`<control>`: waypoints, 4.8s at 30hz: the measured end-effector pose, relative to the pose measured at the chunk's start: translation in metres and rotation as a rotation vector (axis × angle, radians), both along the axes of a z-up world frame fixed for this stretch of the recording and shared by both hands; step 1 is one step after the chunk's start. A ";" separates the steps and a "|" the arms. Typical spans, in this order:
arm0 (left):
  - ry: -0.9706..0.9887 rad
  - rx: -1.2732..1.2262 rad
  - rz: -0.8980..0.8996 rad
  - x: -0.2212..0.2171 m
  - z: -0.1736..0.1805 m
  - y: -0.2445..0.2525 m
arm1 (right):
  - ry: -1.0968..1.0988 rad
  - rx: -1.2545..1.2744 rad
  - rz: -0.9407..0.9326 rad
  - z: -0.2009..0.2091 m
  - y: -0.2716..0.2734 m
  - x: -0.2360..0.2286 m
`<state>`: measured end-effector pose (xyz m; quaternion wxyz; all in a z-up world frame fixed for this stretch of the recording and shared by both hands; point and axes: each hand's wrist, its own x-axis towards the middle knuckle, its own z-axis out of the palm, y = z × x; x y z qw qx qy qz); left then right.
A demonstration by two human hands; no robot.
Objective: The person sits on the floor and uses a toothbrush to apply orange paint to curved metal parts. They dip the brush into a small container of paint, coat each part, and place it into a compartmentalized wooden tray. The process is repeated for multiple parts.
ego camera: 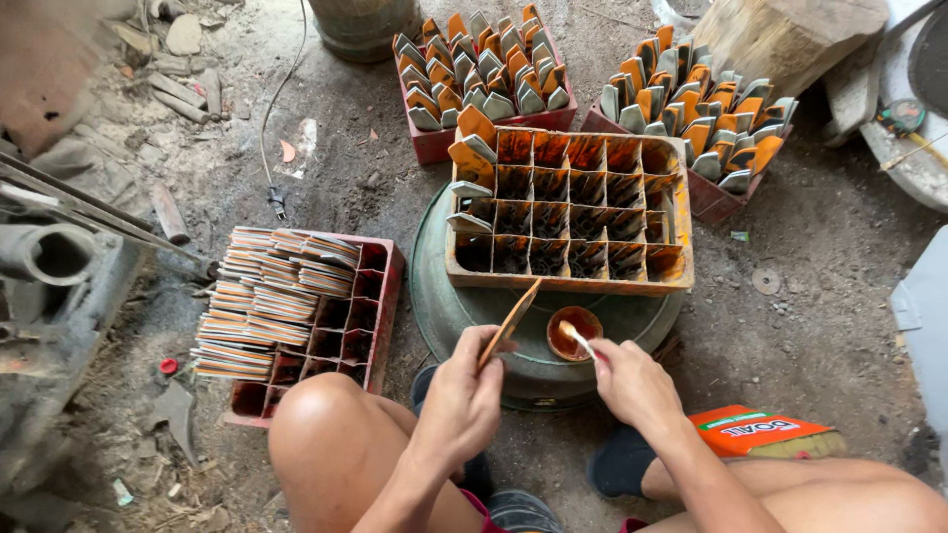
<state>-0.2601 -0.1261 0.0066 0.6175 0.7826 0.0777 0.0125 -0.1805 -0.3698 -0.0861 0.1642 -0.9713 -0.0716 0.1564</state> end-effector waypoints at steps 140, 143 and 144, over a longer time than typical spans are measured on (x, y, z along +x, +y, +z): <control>-0.072 -0.896 0.057 0.021 -0.030 -0.039 | -0.070 0.649 0.484 0.146 0.001 0.027; -0.058 -0.877 0.035 0.021 -0.032 -0.042 | -0.299 0.463 0.329 0.147 -0.005 0.027; -0.062 -0.885 0.035 0.021 -0.031 -0.042 | -0.292 0.524 0.365 0.147 -0.005 0.027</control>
